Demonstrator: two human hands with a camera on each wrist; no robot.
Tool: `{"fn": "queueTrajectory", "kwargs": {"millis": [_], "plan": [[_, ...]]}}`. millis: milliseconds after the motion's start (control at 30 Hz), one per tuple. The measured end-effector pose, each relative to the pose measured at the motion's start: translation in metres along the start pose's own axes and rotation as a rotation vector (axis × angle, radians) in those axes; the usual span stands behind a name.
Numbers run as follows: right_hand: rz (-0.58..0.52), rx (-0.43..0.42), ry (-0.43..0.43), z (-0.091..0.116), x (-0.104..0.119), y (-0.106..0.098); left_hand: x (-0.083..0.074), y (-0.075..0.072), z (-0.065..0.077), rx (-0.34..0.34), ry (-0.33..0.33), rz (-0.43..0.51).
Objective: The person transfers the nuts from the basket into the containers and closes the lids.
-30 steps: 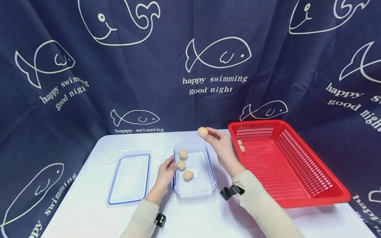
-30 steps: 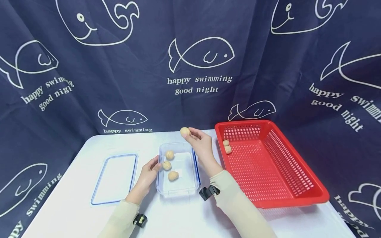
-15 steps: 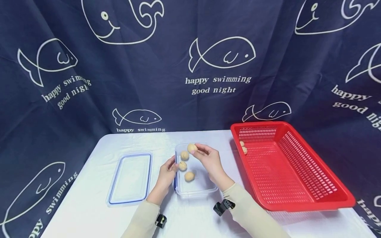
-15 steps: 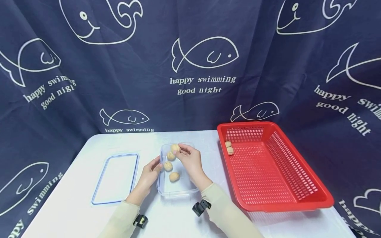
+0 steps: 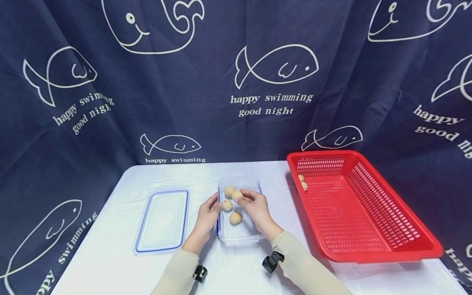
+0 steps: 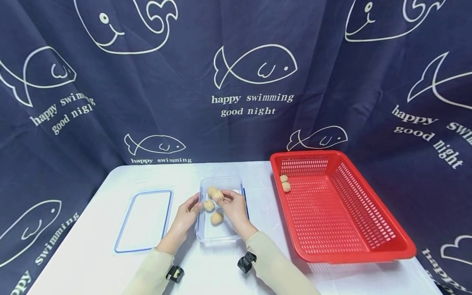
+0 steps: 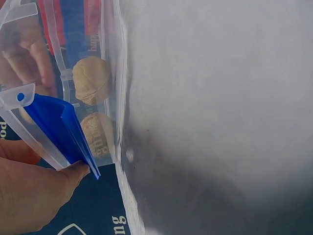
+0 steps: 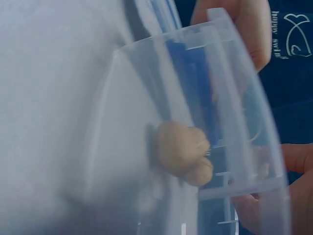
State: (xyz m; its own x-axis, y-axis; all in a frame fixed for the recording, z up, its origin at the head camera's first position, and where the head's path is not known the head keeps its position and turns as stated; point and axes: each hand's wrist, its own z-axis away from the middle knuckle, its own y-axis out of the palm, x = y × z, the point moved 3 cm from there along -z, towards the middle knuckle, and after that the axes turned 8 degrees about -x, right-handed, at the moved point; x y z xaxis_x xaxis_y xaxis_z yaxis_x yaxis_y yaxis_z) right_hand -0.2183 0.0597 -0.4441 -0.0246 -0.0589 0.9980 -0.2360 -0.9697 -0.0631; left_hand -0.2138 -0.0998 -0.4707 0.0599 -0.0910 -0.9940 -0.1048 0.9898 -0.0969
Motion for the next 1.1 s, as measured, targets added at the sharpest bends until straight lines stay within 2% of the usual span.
{"fn": "queueTrajectory", "kwargs": {"millis": [233, 700, 900, 1100], "plan": [[0.110, -0.006, 0.025, -0.002, -0.010, 0.002, 0.003, 0.000, -0.001, -0.001, -0.006, 0.006], [0.325, -0.031, -0.005, -0.007, -0.021, 0.004, 0.002, 0.001, 0.000, 0.008, -0.018, 0.000], [0.307, -0.011, 0.001, -0.007, -0.015, 0.002, 0.000, 0.000, 0.001, 0.002, -0.014, -0.010], [0.211, 0.005, -0.024, -0.012, 0.007, -0.001, 0.000, -0.001, 0.002, 0.002, -0.004, -0.007]]}}
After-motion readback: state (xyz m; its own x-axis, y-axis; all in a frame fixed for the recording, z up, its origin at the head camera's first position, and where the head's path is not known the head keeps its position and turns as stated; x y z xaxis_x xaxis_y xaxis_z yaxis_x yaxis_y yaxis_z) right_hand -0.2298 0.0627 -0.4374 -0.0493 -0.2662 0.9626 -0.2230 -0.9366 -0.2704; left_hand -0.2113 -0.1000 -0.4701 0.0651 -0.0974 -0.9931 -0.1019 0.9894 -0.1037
